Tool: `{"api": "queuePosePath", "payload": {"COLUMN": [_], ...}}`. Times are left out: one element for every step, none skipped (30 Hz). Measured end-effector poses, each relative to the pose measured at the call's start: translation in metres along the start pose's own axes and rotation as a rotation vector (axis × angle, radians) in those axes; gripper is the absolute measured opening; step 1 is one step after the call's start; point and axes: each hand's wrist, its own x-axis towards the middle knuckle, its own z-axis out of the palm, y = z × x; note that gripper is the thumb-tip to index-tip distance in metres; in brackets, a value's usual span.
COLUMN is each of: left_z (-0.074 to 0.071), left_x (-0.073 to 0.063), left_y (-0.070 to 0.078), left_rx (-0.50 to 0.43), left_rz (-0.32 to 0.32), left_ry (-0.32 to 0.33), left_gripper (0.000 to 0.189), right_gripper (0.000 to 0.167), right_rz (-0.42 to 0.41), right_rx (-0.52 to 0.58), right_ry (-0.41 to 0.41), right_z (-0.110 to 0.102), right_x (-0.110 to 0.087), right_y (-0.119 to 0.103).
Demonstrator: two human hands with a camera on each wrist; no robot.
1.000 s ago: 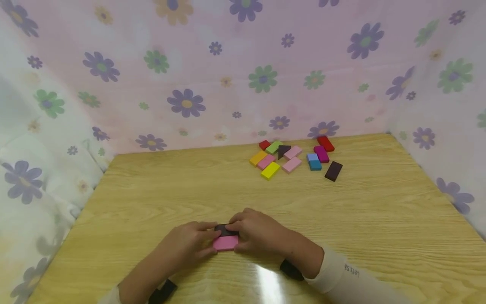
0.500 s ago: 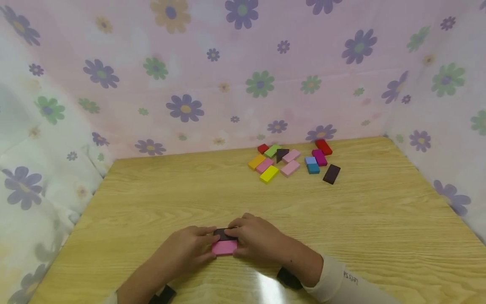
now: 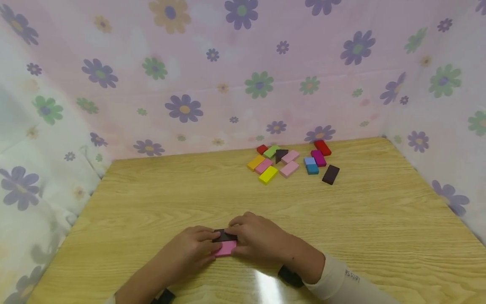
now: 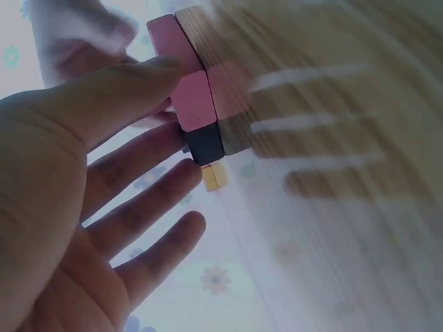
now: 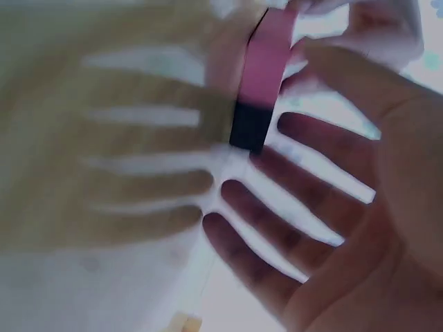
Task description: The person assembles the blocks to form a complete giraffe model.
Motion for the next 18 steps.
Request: {"api": "queuePosePath", "payload": {"left_z": [-0.001, -0.001, -0.002, -0.002, -0.002, -0.002, -0.002, -0.002, -0.002, -0.002, -0.003, -0.003, -0.003, -0.003, -0.004, -0.004, -0.004, -0.005], "left_x": [0.000, 0.000, 0.001, 0.001, 0.001, 0.002, 0.002, 0.002, 0.002, 0.002, 0.002, 0.001, 0.001, 0.001, 0.000, 0.000, 0.000, -0.001], "left_y": [0.000, 0.000, 0.001, 0.001, 0.001, 0.001, 0.001, 0.001, 0.001, 0.002, 0.002, 0.002, 0.002, 0.002, 0.002, 0.002, 0.002, 0.002], "left_rx": [0.004, 0.006, 0.010, 0.015, 0.020, 0.023, 0.025, 0.026, 0.028, 0.026, 0.022, 0.017, 0.012, 0.010, 0.006, 0.002, -0.001, -0.002], "left_rz": [0.003, 0.005, 0.011, 0.018, 0.025, 0.031, 0.037, 0.039, 0.043, 0.044, 0.043, 0.042, 0.041, 0.039, 0.038, 0.033, 0.028, 0.023], "left_ry": [-0.003, -0.006, -0.006, -0.003, -0.002, 0.003, 0.007, 0.009, 0.011, 0.012, 0.010, 0.010, 0.007, 0.005, 0.003, -0.002, -0.009, -0.016], "left_gripper": [0.017, 0.017, 0.016, 0.016, 0.016, 0.015, 0.015, 0.015, 0.015, 0.015, 0.015, 0.015, 0.015, 0.015, 0.015, 0.015, 0.016, 0.016], "right_gripper": [0.044, 0.043, 0.041, 0.039, 0.038, 0.037, 0.036, 0.035, 0.034, 0.034, 0.033, 0.032, 0.031, 0.030, 0.031, 0.031, 0.032, 0.032], "right_rz": [0.007, 0.021, 0.028, 0.040, 0.059, 0.070, 0.086, 0.102, 0.112, 0.128, 0.136, 0.130, 0.133, 0.129, 0.132, 0.134, 0.129, 0.124], "right_rx": [0.002, 0.001, -0.007, -0.014, -0.026, -0.047, -0.075, -0.099, -0.124, -0.146, -0.168, -0.191, -0.211, -0.227, -0.243, -0.253, -0.262, -0.275], "right_ry": [0.017, 0.039, 0.067, 0.101, 0.129, 0.158, 0.179, 0.192, 0.206, 0.218, 0.227, 0.239, 0.243, 0.248, 0.253, 0.254, 0.254, 0.257], "right_z": [-0.003, -0.006, -0.009, -0.013, -0.016, -0.020, -0.024, -0.028, -0.032, -0.036, -0.040, -0.043, -0.046, -0.049, -0.053, -0.056, -0.060, -0.063], "right_x": [-0.001, -0.001, -0.002, -0.002, -0.003, -0.003, -0.002, -0.002, -0.002, -0.002, -0.003, -0.003, -0.004, -0.004, -0.005, -0.006, -0.007, -0.008], "right_y": [0.003, 0.006, 0.010, 0.016, 0.021, 0.027, 0.033, 0.040, 0.047, 0.054, 0.061, 0.069, 0.076, 0.083, 0.090, 0.095, 0.101, 0.107]}}
